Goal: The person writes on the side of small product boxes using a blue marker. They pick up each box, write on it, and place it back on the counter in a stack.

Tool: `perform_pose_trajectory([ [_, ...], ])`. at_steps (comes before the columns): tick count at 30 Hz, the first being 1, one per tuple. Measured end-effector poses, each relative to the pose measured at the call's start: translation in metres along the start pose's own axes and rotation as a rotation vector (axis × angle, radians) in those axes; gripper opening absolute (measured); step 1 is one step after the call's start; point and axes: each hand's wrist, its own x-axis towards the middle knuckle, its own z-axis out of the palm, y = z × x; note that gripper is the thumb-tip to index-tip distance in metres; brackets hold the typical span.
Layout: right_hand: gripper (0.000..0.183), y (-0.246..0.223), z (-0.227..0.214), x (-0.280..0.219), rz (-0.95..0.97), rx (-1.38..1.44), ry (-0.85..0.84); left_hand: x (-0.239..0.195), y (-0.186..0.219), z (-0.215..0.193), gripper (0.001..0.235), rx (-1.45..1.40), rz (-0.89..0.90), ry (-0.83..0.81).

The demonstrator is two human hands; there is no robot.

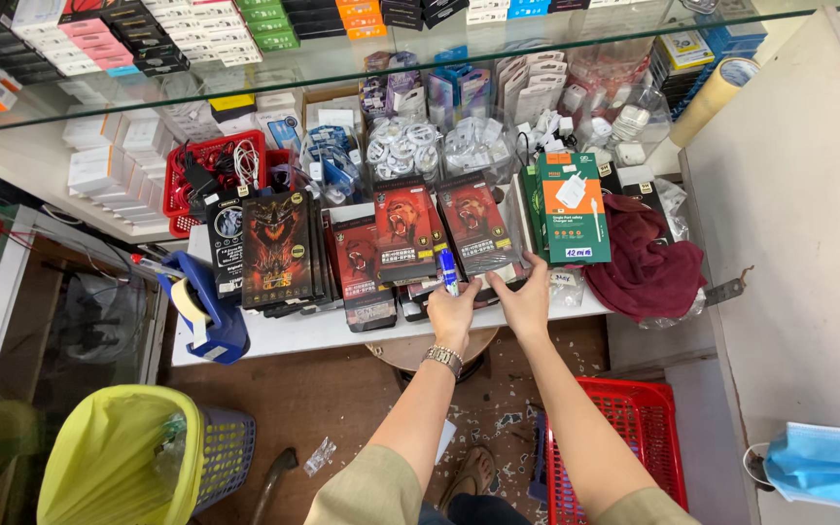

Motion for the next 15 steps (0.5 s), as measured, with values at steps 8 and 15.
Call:
perform_pose_trajectory([
  [8,0.052,0.015,-0.004,0.005,0.277,0.28,-0.022,0.0,0.004,-0.001,0.026,0.022,-0.022,-0.025],
  [15,0.066,0.013,0.005,0.006,0.043,0.176,0.031,0.004,0.004,0.001,0.022,0.06,0.021,-0.048],
])
